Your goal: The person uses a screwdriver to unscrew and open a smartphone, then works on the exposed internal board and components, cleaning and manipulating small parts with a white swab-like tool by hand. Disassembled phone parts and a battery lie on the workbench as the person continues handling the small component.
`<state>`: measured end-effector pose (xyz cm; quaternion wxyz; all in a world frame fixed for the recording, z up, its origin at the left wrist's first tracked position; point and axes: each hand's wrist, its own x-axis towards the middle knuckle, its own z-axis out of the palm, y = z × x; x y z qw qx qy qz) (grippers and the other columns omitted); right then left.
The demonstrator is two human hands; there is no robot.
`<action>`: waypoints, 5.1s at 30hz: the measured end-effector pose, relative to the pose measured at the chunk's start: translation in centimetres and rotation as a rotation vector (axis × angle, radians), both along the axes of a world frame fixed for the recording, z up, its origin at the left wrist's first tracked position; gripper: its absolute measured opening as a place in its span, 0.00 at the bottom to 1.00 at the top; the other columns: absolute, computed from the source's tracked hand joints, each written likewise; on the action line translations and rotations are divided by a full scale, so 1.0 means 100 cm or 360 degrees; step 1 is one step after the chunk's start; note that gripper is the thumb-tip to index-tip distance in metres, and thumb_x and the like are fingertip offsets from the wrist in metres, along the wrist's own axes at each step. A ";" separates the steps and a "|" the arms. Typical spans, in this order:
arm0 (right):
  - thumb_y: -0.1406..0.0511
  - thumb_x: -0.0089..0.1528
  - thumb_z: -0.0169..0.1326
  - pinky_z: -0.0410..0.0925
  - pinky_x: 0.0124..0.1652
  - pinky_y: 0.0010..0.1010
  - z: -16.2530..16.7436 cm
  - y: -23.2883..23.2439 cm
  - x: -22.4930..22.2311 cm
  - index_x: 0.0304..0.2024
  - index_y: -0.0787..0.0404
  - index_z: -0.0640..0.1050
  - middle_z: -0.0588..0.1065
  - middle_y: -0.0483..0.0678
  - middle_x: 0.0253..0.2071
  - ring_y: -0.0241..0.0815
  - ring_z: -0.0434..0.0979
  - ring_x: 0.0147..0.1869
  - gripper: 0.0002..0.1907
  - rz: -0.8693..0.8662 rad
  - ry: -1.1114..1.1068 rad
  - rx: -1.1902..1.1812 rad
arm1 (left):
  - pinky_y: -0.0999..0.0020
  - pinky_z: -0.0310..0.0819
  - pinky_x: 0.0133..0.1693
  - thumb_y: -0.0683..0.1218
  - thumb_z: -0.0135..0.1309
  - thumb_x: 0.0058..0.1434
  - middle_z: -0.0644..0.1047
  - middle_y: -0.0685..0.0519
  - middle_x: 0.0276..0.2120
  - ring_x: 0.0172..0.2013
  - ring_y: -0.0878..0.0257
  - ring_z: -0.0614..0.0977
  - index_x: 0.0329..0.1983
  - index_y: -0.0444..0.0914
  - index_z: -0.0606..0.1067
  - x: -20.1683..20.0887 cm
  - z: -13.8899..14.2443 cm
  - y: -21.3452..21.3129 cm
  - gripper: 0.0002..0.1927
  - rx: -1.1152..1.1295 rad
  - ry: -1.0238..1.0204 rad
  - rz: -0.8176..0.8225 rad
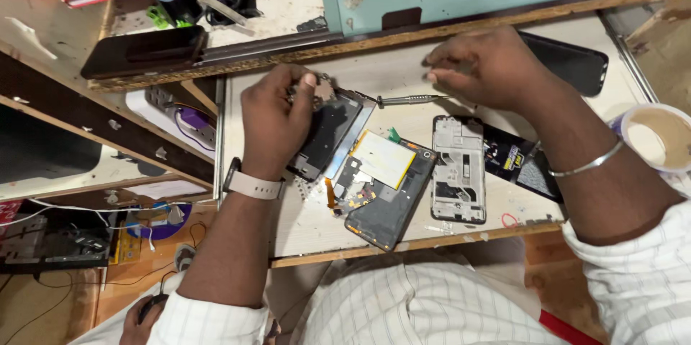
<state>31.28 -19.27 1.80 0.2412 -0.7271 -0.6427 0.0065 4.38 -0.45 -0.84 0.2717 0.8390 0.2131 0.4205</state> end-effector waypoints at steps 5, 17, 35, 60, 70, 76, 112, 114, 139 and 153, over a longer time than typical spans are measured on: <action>0.57 0.63 0.64 0.74 0.42 0.37 -0.010 -0.010 -0.003 0.45 0.59 0.84 0.82 0.53 0.40 0.48 0.82 0.39 0.15 0.0194 -0.0059 0.0076 | 0.63 0.68 0.31 0.47 0.56 0.76 0.76 0.47 0.26 0.24 0.60 0.76 0.39 0.34 0.76 -0.003 -0.009 -0.006 0.12 0.0400 -0.0197 -0.0094; 0.58 0.65 0.65 0.73 0.41 0.36 -0.024 -0.013 -0.028 0.49 0.59 0.84 0.81 0.53 0.42 0.51 0.82 0.42 0.15 0.0294 -0.0277 0.0005 | 0.65 0.78 0.37 0.44 0.55 0.77 0.81 0.49 0.35 0.34 0.60 0.85 0.43 0.35 0.77 -0.005 -0.028 -0.019 0.07 0.0332 -0.0222 -0.0524; 0.58 0.54 0.66 0.75 0.43 0.38 -0.018 0.006 -0.031 0.46 0.60 0.82 0.82 0.52 0.42 0.51 0.83 0.41 0.20 0.0055 0.0039 -0.0389 | 0.55 0.76 0.35 0.47 0.60 0.61 0.81 0.45 0.29 0.30 0.47 0.83 0.36 0.38 0.80 0.011 -0.038 -0.002 0.07 0.0058 0.0400 -0.0224; 0.66 0.57 0.60 0.72 0.46 0.38 -0.022 0.003 -0.012 0.45 0.59 0.82 0.77 0.51 0.41 0.50 0.78 0.45 0.13 0.0197 -0.0111 -0.0030 | 0.76 0.74 0.24 0.45 0.55 0.69 0.78 0.51 0.29 0.25 0.67 0.83 0.46 0.33 0.78 0.016 -0.053 0.035 0.10 -0.1389 -0.0064 -0.0455; 0.58 0.65 0.52 0.74 0.50 0.44 -0.052 0.036 -0.015 0.65 0.52 0.72 0.78 0.58 0.51 0.51 0.82 0.50 0.26 0.0033 0.0303 -0.0290 | 0.71 0.79 0.28 0.44 0.59 0.63 0.82 0.49 0.36 0.30 0.63 0.85 0.49 0.34 0.76 0.038 -0.067 0.019 0.13 -0.1369 -0.0040 -0.0692; 0.53 0.76 0.37 0.75 0.47 0.55 -0.053 0.046 -0.014 0.76 0.54 0.63 0.78 0.69 0.50 0.60 0.83 0.48 0.28 0.0591 0.2046 -0.0056 | 0.74 0.76 0.31 0.41 0.58 0.65 0.82 0.49 0.38 0.33 0.64 0.85 0.55 0.33 0.74 0.034 -0.059 0.022 0.16 -0.1459 -0.0080 -0.0956; 0.64 0.66 0.55 0.69 0.35 0.22 -0.035 0.017 -0.059 0.57 0.63 0.78 0.81 0.43 0.35 0.26 0.74 0.36 0.18 0.0056 0.1209 -0.0049 | 0.79 0.74 0.30 0.40 0.58 0.64 0.81 0.55 0.30 0.27 0.74 0.79 0.43 0.34 0.78 0.032 -0.041 0.002 0.06 -0.1243 -0.0031 -0.0824; 0.64 0.66 0.54 0.70 0.35 0.22 -0.034 0.017 -0.060 0.58 0.63 0.77 0.80 0.43 0.35 0.26 0.74 0.36 0.19 0.0089 0.1257 -0.0051 | 0.79 0.74 0.30 0.39 0.58 0.65 0.81 0.55 0.30 0.28 0.74 0.79 0.43 0.34 0.79 0.031 -0.040 0.002 0.06 -0.1207 -0.0028 -0.0817; 0.72 0.57 0.62 0.77 0.45 0.27 -0.013 0.005 -0.070 0.46 0.62 0.78 0.76 0.49 0.53 0.38 0.81 0.48 0.14 0.0214 0.0341 0.0453 | 0.76 0.79 0.33 0.37 0.59 0.64 0.83 0.52 0.35 0.32 0.70 0.83 0.52 0.32 0.76 0.026 -0.021 -0.005 0.13 -0.1425 -0.0102 -0.1032; 0.67 0.55 0.67 0.77 0.42 0.25 -0.010 0.006 -0.075 0.59 0.63 0.74 0.75 0.49 0.50 0.36 0.80 0.47 0.30 0.0198 0.0435 0.0435 | 0.77 0.79 0.36 0.32 0.55 0.63 0.82 0.51 0.37 0.35 0.71 0.83 0.55 0.31 0.74 0.026 -0.025 0.000 0.16 -0.1385 -0.0146 -0.1055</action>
